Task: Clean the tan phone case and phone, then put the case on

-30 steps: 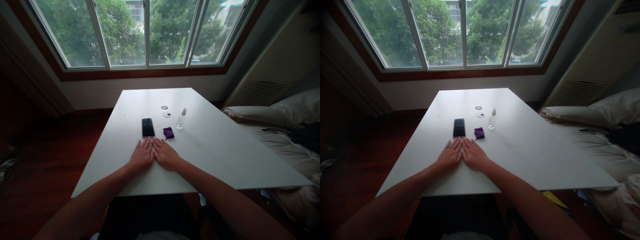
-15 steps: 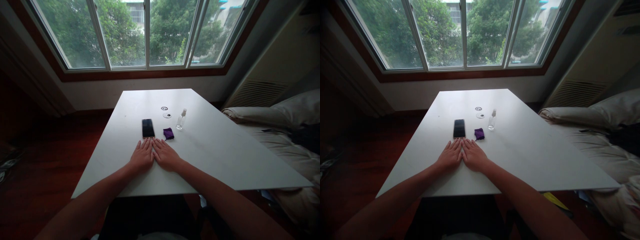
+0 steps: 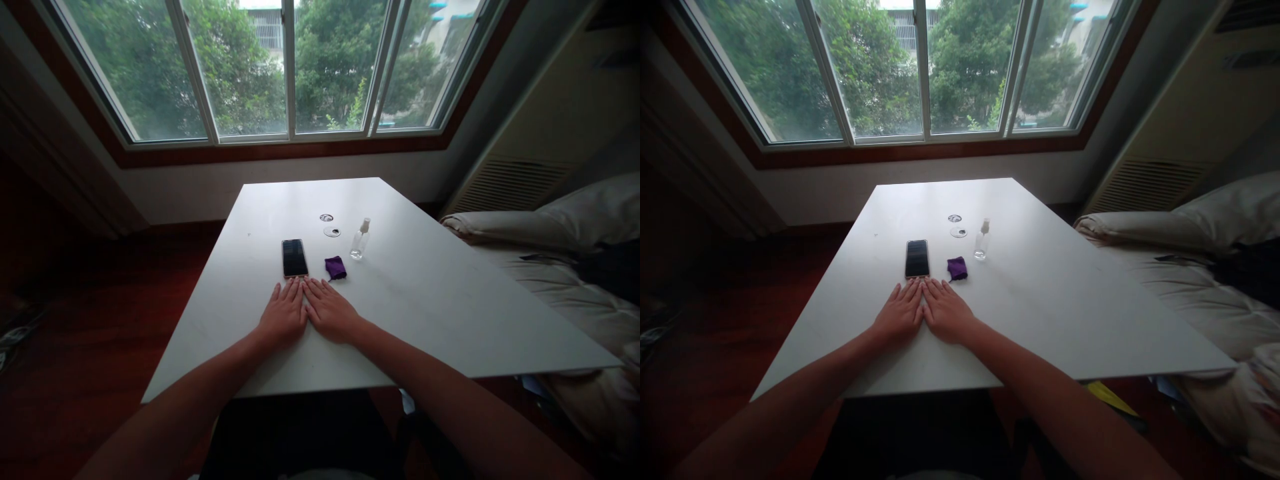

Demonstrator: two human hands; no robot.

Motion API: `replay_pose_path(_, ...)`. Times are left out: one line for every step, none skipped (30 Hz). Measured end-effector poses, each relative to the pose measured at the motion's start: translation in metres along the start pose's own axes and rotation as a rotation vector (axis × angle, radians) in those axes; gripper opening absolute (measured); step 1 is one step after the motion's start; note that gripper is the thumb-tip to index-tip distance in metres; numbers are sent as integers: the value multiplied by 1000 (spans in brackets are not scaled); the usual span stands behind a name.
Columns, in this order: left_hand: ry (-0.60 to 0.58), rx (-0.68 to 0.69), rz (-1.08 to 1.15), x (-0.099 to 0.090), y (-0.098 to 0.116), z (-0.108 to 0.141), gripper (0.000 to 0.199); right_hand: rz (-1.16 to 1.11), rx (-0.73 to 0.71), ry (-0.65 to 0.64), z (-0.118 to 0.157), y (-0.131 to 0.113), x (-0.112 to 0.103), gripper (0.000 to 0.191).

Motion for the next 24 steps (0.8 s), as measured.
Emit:
replay_pose_path(1, -1, -2, 1, 0, 0, 63, -1, 1, 0, 0, 0, 0, 64)
replay_pose_path(2, -2, -3, 1, 0, 0, 63, -1, 3, -1, 0, 0, 0, 64)
replay_pose_path(3, 0, -4, 1, 0, 0, 63, -2, 7, -2, 0, 1, 0, 64)
replay_pose_path(4, 2, -4, 2, 0, 0, 63, -3, 10, -3, 0, 1, 0, 64)
replay_pose_path(4, 3, -4, 2, 0, 0, 63, -4, 11, -3, -1, 1, 1, 64)
replay_pose_path(2, 2, -3, 2, -1, 0, 63, -4, 11, -1, -1, 1, 1, 64)
replay_pose_path(2, 0, -2, 1, -1, 0, 63, -5, 10, 0, -1, 2, 1, 64)
replay_pose_path(3, -2, -2, 1, -1, 1, 63, -6, 7, 2, -1, 2, 2, 64)
replay_pose_path(3, -4, -2, 1, -1, 1, 63, -7, 3, 3, -1, 2, 2, 64)
replay_pose_path(3, -6, -2, 1, -1, 1, 63, -9, 0, 4, -1, 3, 2, 64)
replay_pose_path(6, -6, -3, 1, 0, 1, 63, -11, -1, 6, -1, 3, 3, 64)
replay_pose_path(10, -4, -5, 1, 0, 0, 63, -12, -1, 8, -1, 3, 3, 64)
replay_pose_path(12, -2, -6, 2, 0, 0, 63, -12, -1, 10, -1, 3, 3, 64)
replay_pose_path(14, -1, -7, 2, -1, 0, 63, -10, 1, 11, -1, 3, 3, 64)
replay_pose_path(14, -1, -7, 3, -1, 0, 63, -8, 2, 11, -2, 4, 3, 63)
replay_pose_path(12, -2, -7, 4, -1, 0, 63, -6, 2, 10, -2, 4, 3, 63)
replay_pose_path(10, -3, -6, 4, -1, 0, 63, -4, 0, 8, -2, 4, 4, 64)
replay_pose_path(8, -5, -4, 5, -2, 0, 63, -3, -2, 6, -2, 4, 4, 64)
replay_pose_path(8, -8, -3, 5, -2, 0, 63, -2, -4, 5, -2, 4, 4, 64)
replay_pose_path(9, -8, -2, 6, -2, 0, 64, -2, -5, 4, -1, 4, 4, 64)
replay_pose_path(12, -8, -1, 5, -2, 0, 64, -1, -5, 4, -1, 4, 4, 64)
replay_pose_path(14, -9, 0, 5, -2, 0, 64, -1, -4, 4, -1, 4, 4, 64)
replay_pose_path(14, -8, 2, 5, -2, 0, 64, -1, -3, 4, -1, 4, 4, 64)
replay_pose_path(13, -6, 4, 5, -2, 0, 64, -1, 0, 5, -1, 4, 4, 64)
Point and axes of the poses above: each hand's wrist, its own z-axis away from the middle knuckle, its own x-axis out of the palm, y = z × x, the point moved 3 cm from there along -z, towards the middle knuckle, and after that the axes turned 11 degrees about -z, right-handed, at the moved point
